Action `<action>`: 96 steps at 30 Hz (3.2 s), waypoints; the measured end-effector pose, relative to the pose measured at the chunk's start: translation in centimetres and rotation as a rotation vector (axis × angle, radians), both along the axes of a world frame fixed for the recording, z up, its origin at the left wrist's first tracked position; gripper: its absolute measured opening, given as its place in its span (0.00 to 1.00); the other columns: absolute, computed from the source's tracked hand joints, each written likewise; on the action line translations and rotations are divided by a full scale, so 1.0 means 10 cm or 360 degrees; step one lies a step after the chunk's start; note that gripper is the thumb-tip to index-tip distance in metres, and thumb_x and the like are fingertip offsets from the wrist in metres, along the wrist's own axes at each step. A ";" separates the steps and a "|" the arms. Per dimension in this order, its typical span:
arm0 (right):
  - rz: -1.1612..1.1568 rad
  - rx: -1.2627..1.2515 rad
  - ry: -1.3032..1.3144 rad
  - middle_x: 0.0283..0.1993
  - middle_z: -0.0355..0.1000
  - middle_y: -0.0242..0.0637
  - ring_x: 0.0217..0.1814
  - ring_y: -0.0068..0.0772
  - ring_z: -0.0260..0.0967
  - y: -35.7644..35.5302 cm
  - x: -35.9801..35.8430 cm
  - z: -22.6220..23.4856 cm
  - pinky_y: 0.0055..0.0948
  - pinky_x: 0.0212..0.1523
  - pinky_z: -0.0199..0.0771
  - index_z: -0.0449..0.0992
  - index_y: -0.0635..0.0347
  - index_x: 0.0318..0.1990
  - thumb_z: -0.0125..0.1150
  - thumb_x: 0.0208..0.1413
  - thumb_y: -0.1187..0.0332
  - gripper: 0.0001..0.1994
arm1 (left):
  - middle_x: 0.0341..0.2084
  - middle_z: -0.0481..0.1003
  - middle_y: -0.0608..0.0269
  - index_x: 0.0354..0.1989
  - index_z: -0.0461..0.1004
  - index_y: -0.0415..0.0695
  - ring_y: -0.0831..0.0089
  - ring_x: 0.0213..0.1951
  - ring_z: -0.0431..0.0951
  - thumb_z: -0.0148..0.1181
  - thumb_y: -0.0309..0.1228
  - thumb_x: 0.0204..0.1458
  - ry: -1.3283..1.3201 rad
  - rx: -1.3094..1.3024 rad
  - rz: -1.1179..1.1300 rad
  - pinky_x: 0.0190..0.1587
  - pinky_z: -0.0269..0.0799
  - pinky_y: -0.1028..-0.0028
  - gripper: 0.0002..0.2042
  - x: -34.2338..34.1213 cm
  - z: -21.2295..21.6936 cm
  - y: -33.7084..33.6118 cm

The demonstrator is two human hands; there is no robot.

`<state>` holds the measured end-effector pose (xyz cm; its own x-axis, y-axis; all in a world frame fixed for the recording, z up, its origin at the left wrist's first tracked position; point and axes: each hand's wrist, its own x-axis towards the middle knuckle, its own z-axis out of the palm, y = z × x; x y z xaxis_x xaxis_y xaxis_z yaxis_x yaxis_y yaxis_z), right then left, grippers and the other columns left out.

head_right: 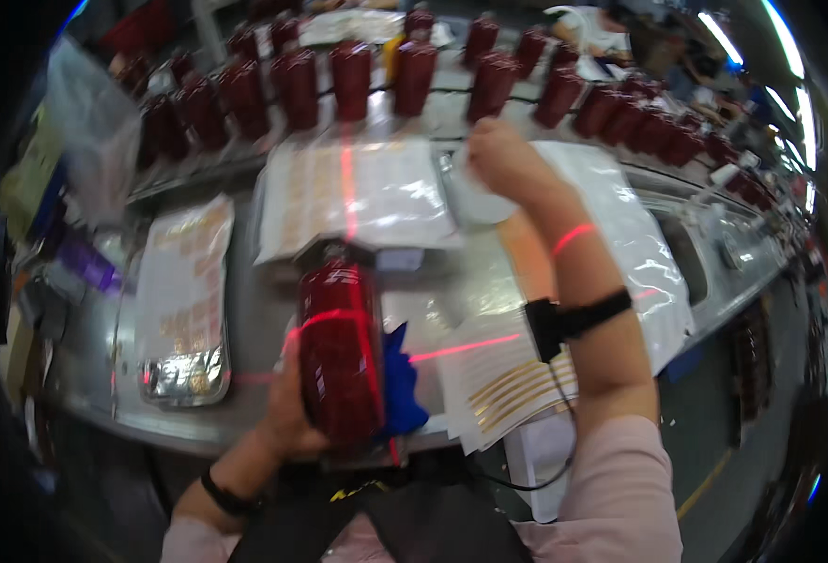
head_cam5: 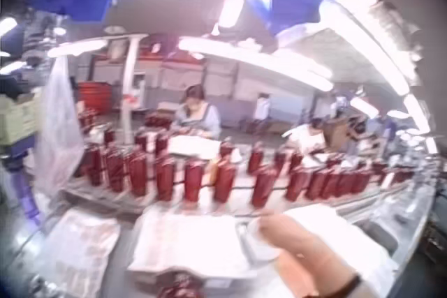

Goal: Applying decorative labels and stickers to red liquor bottles at a factory workstation.

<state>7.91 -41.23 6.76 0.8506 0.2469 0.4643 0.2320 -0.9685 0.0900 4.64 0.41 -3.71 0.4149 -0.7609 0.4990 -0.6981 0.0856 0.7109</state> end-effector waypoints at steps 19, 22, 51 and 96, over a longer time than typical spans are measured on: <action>0.0400 0.0859 0.0255 0.40 0.71 0.39 0.40 0.39 0.69 1.90 -0.57 0.12 0.31 0.40 0.71 0.71 0.66 0.31 0.61 0.51 0.77 0.04 | 0.68 0.49 0.40 0.70 0.27 0.37 0.51 0.69 0.52 0.66 0.54 0.46 0.0332 0.0227 -0.0197 0.69 0.47 0.60 0.59 0.05 0.26 0.09; 0.0347 0.0957 0.0261 0.40 0.71 0.40 0.40 0.40 0.70 1.89 -0.55 0.02 0.30 0.40 0.71 0.71 0.67 0.31 0.61 0.51 0.77 0.04 | 0.67 0.49 0.36 0.69 0.25 0.33 0.46 0.68 0.52 0.68 0.53 0.43 0.0262 0.0216 -0.0186 0.68 0.47 0.59 0.62 0.01 0.24 0.07; 0.0024 0.1212 0.0263 0.36 0.71 0.40 0.36 0.33 0.67 2.03 -0.53 -0.08 0.29 0.39 0.69 0.70 0.66 0.34 0.56 0.58 0.74 0.04 | 0.60 0.62 0.49 0.70 0.32 0.33 0.68 0.59 0.66 0.56 0.34 0.59 0.1439 -0.0400 -0.0088 0.62 0.58 0.69 0.42 0.13 0.25 -0.33; 0.0091 0.1812 0.0360 0.64 0.59 0.62 0.66 0.56 0.58 2.08 -1.04 -0.72 0.38 0.65 0.55 0.41 0.72 0.70 0.38 0.66 0.46 0.39 | 0.66 0.54 0.52 0.72 0.33 0.37 0.66 0.64 0.60 0.44 0.42 0.64 0.1322 -0.0483 -0.0166 0.65 0.55 0.68 0.36 0.03 0.24 -0.34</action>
